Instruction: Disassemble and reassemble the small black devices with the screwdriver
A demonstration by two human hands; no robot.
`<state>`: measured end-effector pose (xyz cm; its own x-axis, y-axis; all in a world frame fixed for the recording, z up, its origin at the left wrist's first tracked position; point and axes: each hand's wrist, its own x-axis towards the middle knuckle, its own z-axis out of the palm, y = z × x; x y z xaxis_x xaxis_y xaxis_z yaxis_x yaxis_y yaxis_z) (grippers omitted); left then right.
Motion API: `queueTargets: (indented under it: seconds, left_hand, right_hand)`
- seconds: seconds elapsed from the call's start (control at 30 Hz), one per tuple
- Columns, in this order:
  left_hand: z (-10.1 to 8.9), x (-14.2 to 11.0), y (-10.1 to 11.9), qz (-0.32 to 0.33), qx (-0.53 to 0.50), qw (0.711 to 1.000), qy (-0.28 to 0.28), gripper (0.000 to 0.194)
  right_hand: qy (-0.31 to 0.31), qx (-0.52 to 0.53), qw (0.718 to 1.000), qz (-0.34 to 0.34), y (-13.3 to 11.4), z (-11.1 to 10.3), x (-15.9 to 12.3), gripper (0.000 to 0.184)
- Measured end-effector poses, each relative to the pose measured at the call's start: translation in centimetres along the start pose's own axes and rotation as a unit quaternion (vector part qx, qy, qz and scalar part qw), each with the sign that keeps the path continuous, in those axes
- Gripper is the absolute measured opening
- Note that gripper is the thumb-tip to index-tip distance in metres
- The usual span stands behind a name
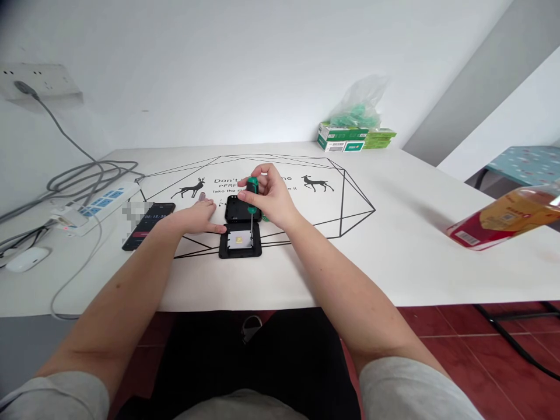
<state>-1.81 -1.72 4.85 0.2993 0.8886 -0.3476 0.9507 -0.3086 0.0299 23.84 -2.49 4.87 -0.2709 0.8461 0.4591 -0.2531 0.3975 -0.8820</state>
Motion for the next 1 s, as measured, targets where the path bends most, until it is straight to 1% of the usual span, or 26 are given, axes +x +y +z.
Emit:
queueTargets:
  seconds: [0.07,0.2,0.3,0.4,0.47,0.57,0.63,0.67,0.77,0.83,0.9,1.0]
  left_hand:
    - [-0.1,-0.1,0.1,-0.003,0.000,1.000,-0.003,0.119]
    - [0.0,0.0,0.1,0.000,-0.013,1.000,-0.001,0.122]
    - [0.1,0.1,-0.1,0.002,-0.012,1.000,0.002,0.123]
    - [0.1,0.1,-0.1,0.002,-0.006,1.000,0.000,0.121]
    - [0.1,0.1,-0.1,0.004,-0.007,1.000,0.000,0.119]
    - [0.2,0.2,-0.2,0.004,-0.004,1.000,0.000,0.117]
    - [0.2,0.3,-0.3,0.001,-0.005,1.000,0.003,0.117]
    - [0.3,0.3,-0.3,-0.001,-0.007,1.000,0.004,0.117]
    - [0.3,0.4,-0.4,-0.002,-0.004,1.000,0.006,0.114]
    - [0.3,0.4,-0.4,-0.001,0.002,1.000,0.006,0.110]
    - [0.3,0.4,-0.4,0.003,0.003,1.000,0.007,0.109]
    - [0.5,0.5,-0.4,0.006,0.001,1.000,0.012,0.111]
  right_hand:
    - [-0.021,0.013,1.000,0.016,-0.1,0.1,-0.2,0.062]
    - [-0.043,0.010,0.999,0.006,-0.4,0.2,-0.4,0.036]
    - [-0.021,-0.039,0.999,-0.023,-0.4,-0.1,-0.3,0.023]
    - [0.014,-0.101,0.993,-0.055,-0.2,-0.5,-0.1,0.020]
    - [0.022,-0.110,0.992,-0.053,0.0,-0.6,0.0,0.020]
    - [0.018,-0.093,0.995,-0.038,0.3,-0.6,0.1,0.020]
    - [0.018,-0.081,0.996,-0.040,0.4,-0.5,0.2,0.024]
    - [0.017,-0.076,0.996,-0.043,0.5,-0.5,0.2,0.030]
    - [0.006,-0.060,0.998,-0.036,0.6,-0.4,0.2,0.056]
    - [-0.002,-0.050,0.999,-0.015,0.7,-0.3,0.2,0.063]
    - [0.009,-0.043,0.999,-0.007,0.6,-0.3,0.1,0.062]
    - [0.057,-0.045,0.997,-0.021,0.6,-0.3,0.1,0.059]
